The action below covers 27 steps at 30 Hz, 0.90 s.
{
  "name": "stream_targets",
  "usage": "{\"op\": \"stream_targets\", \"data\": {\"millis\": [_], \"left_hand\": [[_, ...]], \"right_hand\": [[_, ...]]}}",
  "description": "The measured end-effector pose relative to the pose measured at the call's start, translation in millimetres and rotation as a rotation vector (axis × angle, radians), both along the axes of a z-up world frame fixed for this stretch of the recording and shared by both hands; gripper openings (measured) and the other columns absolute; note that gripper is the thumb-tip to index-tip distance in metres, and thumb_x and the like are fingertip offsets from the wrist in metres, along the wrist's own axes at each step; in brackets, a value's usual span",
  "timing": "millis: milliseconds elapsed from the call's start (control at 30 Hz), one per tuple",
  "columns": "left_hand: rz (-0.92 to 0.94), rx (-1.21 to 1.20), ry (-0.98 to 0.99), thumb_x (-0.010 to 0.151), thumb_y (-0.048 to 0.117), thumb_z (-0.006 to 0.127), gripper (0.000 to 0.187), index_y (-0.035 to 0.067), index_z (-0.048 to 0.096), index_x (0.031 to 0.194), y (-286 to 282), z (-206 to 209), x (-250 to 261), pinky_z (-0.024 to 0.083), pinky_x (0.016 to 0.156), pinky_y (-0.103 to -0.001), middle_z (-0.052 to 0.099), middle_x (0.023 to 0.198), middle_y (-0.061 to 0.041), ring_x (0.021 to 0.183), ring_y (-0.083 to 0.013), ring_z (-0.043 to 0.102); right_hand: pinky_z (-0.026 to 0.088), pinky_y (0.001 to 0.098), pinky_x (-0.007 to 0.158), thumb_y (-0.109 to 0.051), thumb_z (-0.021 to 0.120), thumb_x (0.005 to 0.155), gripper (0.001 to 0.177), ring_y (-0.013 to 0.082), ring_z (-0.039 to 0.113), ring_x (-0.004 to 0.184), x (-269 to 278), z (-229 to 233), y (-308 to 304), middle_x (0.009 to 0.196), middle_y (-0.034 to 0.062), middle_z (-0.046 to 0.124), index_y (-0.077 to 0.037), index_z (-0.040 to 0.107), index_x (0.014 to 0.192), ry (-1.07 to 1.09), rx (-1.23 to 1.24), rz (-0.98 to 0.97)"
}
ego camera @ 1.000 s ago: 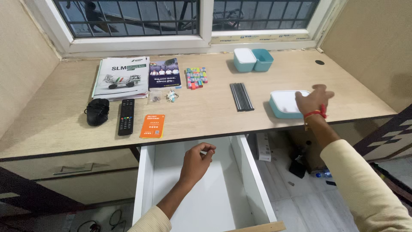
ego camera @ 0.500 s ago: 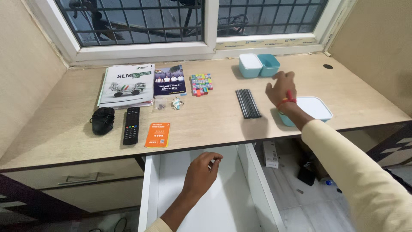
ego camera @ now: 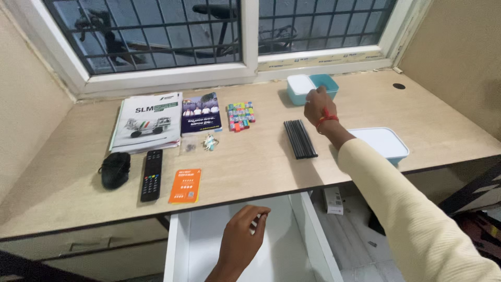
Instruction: The person opens a drawer and places a light blue container inside. They then pick up several small colorful rectangular items from the desk and place them into the container one by one. The person continues to organize the items within the container.
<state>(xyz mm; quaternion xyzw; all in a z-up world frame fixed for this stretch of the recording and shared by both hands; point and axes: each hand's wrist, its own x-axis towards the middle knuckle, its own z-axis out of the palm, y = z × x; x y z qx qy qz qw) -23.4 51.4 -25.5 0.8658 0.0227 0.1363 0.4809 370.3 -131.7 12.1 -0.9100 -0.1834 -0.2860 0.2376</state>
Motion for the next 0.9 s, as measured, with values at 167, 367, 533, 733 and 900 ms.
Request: {"op": "stream_targets", "data": {"millis": [167,367,533,733,900], "left_hand": [[-0.003,-0.153,0.043,0.093,0.016,0.067,0.02,0.011,0.075,0.111,-4,14,26,0.06,0.062,-0.026,0.077,0.095,-0.002,0.071,-0.0075,0.073],[-0.049,-0.13,-0.161,0.096,0.019,0.069,0.018,0.006,0.074,0.107,12,22,150,0.059,0.061,-0.021,0.075,0.086,0.001,0.07,-0.0063,0.071],[-0.034,-0.43,-0.193,0.097,0.019,0.068,0.016,0.004,0.073,0.102,12,19,292,0.056,0.062,-0.024,0.075,0.086,-0.002,0.072,-0.0077,0.07],[0.137,-0.434,-0.006,0.096,0.022,0.066,0.024,0.008,0.075,0.114,4,12,408,0.056,0.068,-0.031,0.076,0.09,-0.007,0.076,-0.0172,0.069],[0.053,-0.274,-0.037,0.096,0.025,0.061,0.039,0.012,0.067,0.131,-20,8,457,0.054,0.094,-0.034,0.074,0.121,-0.008,0.11,-0.0203,0.07]], "right_hand": [[0.053,0.0491,0.091,-0.002,0.063,0.087,0.017,0.0431,0.064,0.105,56,-27,-13,0.124,0.0245,0.063,-0.006,0.072,0.1,-0.061,-0.032,-0.038],[0.055,0.046,0.089,-0.004,0.065,0.087,0.012,0.0392,0.069,0.099,132,-58,-32,0.097,0.0174,0.074,-0.009,0.076,0.089,-0.128,0.023,-0.032],[0.057,0.0445,0.086,-0.006,0.068,0.081,0.02,0.037,0.071,0.097,182,-67,-38,0.101,0.0152,0.075,-0.013,0.08,0.095,-0.033,0.018,-0.07],[0.056,0.0413,0.093,-0.009,0.065,0.083,0.022,0.0347,0.071,0.103,203,-73,-43,0.107,0.013,0.076,-0.014,0.081,0.098,0.092,0.154,-0.109],[0.055,0.0407,0.097,-0.007,0.061,0.083,0.031,0.0331,0.072,0.106,212,-70,-43,0.111,0.0112,0.077,-0.018,0.082,0.103,0.001,0.111,-0.044]]}}
